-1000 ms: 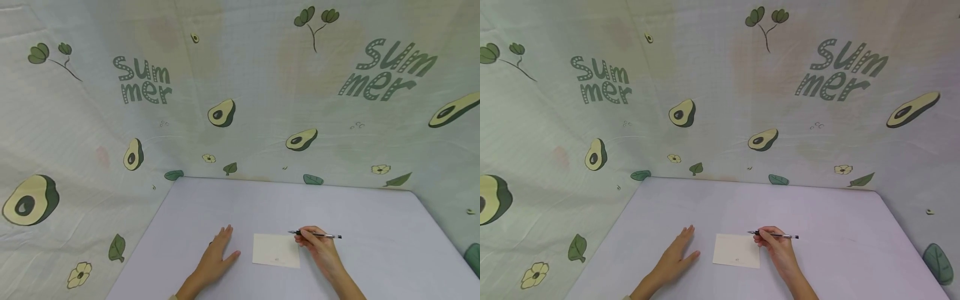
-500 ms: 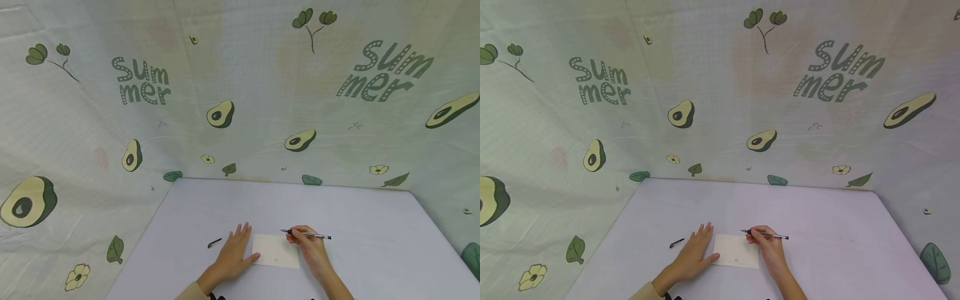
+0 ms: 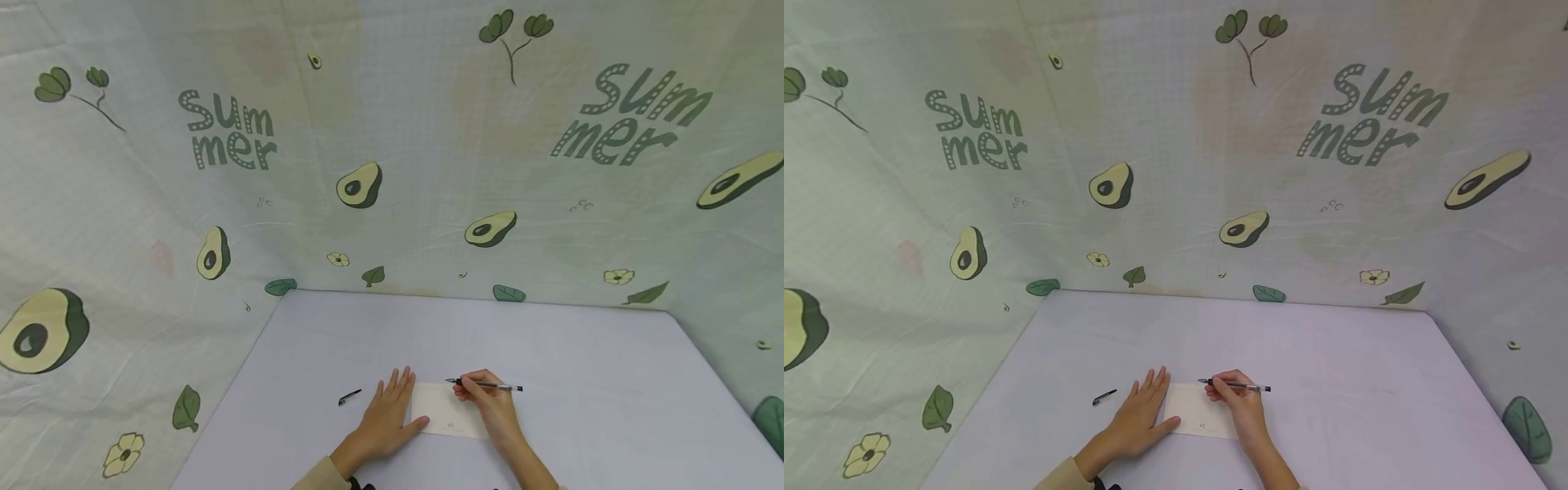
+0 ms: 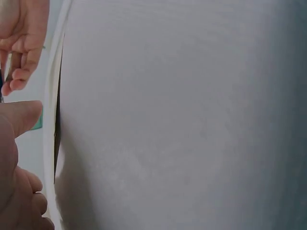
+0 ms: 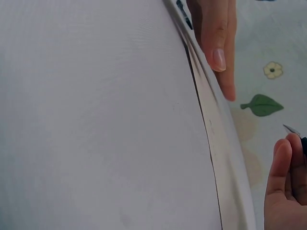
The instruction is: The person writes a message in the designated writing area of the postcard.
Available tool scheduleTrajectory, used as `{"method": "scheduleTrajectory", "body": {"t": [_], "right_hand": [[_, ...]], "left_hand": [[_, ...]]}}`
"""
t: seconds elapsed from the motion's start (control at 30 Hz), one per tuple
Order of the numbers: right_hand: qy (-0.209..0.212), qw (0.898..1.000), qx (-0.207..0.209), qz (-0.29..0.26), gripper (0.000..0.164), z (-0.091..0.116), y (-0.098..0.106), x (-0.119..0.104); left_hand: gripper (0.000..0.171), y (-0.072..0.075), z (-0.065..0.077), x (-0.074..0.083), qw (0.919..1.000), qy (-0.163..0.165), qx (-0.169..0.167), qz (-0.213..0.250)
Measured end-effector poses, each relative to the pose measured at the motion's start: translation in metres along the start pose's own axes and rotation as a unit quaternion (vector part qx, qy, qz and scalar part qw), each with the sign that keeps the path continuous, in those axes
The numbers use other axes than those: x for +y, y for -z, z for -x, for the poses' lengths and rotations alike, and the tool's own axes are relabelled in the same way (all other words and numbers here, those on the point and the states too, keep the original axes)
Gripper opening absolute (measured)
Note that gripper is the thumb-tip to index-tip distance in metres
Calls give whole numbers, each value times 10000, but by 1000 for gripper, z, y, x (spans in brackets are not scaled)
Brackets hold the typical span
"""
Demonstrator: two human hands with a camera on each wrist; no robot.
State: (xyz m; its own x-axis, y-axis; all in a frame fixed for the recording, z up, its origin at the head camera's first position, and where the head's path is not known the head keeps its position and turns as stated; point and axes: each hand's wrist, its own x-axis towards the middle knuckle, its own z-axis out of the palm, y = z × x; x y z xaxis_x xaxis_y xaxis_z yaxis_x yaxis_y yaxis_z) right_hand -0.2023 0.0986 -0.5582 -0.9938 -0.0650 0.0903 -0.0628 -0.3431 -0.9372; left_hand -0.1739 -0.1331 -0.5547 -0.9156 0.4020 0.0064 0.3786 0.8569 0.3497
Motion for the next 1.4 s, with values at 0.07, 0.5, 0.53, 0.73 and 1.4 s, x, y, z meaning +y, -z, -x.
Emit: {"method": "scheduleTrajectory", "body": {"t": [0.07, 0.5, 0.53, 0.73, 1.4], "right_hand": [[-46, 9999, 86, 115, 27, -1, -2, 3], [130, 9987, 30, 484, 23, -5, -14, 14], [124, 9985, 25, 527, 22, -6, -15, 15], [86, 9975, -128, 690, 19, -9, -21, 20], [131, 9873, -112, 1577, 6, -7, -37, 32]], "left_hand": [[86, 0, 0, -1, 10000, 10, -40, -8], [84, -2, 0, -4, 9999, -36, -140, -91], [84, -3, 0, -4, 9999, -67, -116, -68], [85, -6, 0, -7, 9998, -130, -46, -120], [85, -6, -2, -7, 9992, -81, -214, -331]]}}
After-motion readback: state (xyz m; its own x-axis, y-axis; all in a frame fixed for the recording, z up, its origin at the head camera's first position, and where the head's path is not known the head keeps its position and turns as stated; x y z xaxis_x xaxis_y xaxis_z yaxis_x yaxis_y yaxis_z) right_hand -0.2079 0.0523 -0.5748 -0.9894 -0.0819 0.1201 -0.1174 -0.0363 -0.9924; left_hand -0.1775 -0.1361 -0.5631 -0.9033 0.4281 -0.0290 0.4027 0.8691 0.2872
